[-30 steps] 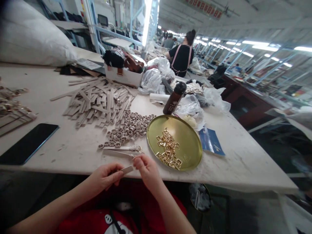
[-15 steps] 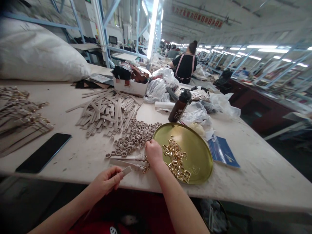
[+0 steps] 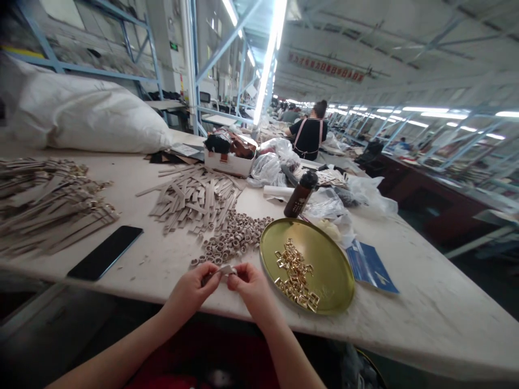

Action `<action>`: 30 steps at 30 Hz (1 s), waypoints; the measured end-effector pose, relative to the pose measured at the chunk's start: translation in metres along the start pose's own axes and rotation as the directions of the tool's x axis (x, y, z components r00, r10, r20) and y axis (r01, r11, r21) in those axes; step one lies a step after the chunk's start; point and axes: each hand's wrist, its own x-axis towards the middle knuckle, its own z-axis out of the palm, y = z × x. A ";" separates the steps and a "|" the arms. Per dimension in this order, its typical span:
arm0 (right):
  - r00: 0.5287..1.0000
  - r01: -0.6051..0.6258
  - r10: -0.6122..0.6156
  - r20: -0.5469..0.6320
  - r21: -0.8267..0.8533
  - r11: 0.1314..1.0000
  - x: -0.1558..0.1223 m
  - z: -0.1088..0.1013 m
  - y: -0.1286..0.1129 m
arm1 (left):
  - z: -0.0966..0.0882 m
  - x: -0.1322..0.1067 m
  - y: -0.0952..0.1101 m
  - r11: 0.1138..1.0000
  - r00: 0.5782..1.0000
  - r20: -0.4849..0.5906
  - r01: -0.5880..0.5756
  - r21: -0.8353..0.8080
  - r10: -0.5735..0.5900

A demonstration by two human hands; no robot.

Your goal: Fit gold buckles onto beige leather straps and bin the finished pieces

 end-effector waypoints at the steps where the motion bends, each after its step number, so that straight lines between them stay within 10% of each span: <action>1: 1.000 -0.021 0.021 0.006 0.032 0.999 -0.003 0.001 0.000 | -0.002 -0.003 0.001 0.999 1.000 -0.014 -0.007 0.032 0.007; 16: 0.953 0.301 -0.302 -0.008 -0.029 0.953 -0.011 -0.003 0.039 | 0.004 -0.013 -0.007 0.988 0.965 0.259 0.075 -0.137 -0.037; 21: 0.971 0.239 -0.238 -0.018 0.056 0.969 -0.012 0.007 0.046 | 0.000 -0.018 0.001 0.999 0.962 0.274 0.022 -0.031 -0.013; 30: 0.992 0.082 -0.097 0.083 0.169 0.982 -0.009 0.009 0.048 | 0.006 -0.022 -0.005 0.922 0.949 0.313 0.103 -0.373 0.021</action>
